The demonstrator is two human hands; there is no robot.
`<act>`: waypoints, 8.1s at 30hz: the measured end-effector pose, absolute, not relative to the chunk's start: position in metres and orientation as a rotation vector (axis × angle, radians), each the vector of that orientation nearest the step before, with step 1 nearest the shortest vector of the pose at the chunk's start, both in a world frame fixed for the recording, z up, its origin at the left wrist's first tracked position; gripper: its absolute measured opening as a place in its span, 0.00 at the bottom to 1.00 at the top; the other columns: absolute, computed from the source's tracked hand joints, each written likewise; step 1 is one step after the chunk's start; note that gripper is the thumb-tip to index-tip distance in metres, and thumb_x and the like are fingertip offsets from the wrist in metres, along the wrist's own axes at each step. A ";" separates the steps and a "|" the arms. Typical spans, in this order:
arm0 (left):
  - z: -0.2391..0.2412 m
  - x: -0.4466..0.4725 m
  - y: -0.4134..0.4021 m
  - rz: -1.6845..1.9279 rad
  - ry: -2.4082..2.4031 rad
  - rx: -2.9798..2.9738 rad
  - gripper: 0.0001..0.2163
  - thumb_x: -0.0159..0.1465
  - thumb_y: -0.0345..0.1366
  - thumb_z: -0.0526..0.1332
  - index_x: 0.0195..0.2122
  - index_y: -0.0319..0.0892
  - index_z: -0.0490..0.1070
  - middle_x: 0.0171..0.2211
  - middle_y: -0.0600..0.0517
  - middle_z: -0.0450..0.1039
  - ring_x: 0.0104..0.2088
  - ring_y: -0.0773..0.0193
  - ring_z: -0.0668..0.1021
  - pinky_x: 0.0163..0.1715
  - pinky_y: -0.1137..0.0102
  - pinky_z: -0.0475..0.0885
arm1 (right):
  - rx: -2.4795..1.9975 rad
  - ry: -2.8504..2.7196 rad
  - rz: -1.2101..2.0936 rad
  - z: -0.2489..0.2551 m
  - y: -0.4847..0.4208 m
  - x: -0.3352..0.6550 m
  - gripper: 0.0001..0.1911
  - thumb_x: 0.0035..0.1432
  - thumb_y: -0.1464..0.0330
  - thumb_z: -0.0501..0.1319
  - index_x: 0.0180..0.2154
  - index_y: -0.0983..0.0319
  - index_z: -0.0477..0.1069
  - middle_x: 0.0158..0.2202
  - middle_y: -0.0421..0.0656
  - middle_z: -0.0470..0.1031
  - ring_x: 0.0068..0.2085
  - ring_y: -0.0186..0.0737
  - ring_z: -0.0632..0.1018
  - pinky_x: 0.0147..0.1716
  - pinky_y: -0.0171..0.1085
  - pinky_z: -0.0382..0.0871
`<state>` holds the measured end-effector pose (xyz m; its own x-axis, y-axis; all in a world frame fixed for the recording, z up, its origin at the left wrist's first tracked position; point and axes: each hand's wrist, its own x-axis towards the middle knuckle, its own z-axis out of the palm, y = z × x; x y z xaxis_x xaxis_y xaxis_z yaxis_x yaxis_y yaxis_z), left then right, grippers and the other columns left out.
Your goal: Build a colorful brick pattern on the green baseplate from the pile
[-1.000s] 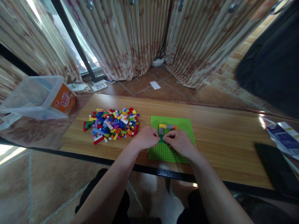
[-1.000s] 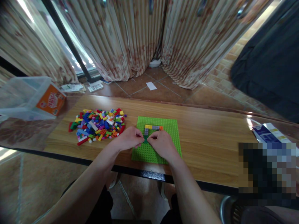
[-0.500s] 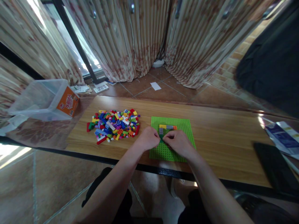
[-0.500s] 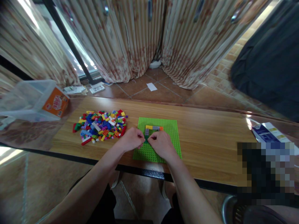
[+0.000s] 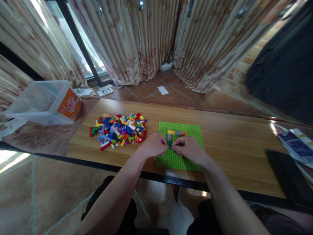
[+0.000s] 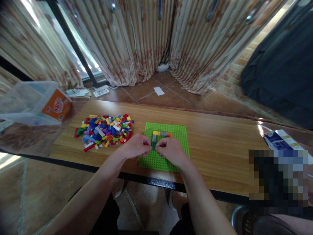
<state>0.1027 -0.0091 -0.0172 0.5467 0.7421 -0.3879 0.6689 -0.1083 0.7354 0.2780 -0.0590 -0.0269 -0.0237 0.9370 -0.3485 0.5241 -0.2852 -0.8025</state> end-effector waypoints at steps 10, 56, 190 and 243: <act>-0.017 0.106 -0.007 0.053 1.178 1.832 0.08 0.54 0.27 0.58 0.22 0.37 0.76 0.20 0.50 0.76 0.23 0.66 0.77 0.23 0.76 0.69 | -1.825 -1.548 1.211 -0.031 -0.059 0.278 0.05 0.50 0.69 0.62 0.27 0.62 0.78 0.17 0.38 0.73 0.19 0.32 0.72 0.21 0.32 0.64; 0.006 -0.052 0.034 0.989 1.919 1.535 0.08 0.58 0.27 0.58 0.34 0.38 0.77 0.26 0.52 0.75 0.28 0.66 0.74 0.30 0.73 0.66 | -1.619 -2.217 -0.087 -0.083 -0.052 0.284 0.32 0.61 0.44 0.47 0.53 0.55 0.72 0.59 0.48 0.71 0.59 0.59 0.71 0.57 0.61 0.59; -0.035 0.106 -0.005 0.630 1.222 2.009 0.12 0.61 0.25 0.59 0.45 0.38 0.72 0.43 0.46 0.76 0.36 0.62 0.79 0.41 0.65 0.75 | -2.132 -1.613 0.469 -0.028 -0.061 0.326 0.08 0.55 0.68 0.62 0.38 0.58 0.78 0.35 0.44 0.82 0.34 0.42 0.79 0.36 0.40 0.69; -0.028 0.136 -0.016 0.457 1.498 1.998 0.18 0.56 0.33 0.68 0.46 0.41 0.67 0.49 0.44 0.69 0.47 0.51 0.76 0.48 0.59 0.71 | -1.790 -1.901 0.736 -0.025 -0.062 0.301 0.08 0.53 0.71 0.63 0.31 0.55 0.81 0.31 0.39 0.81 0.34 0.40 0.79 0.36 0.38 0.69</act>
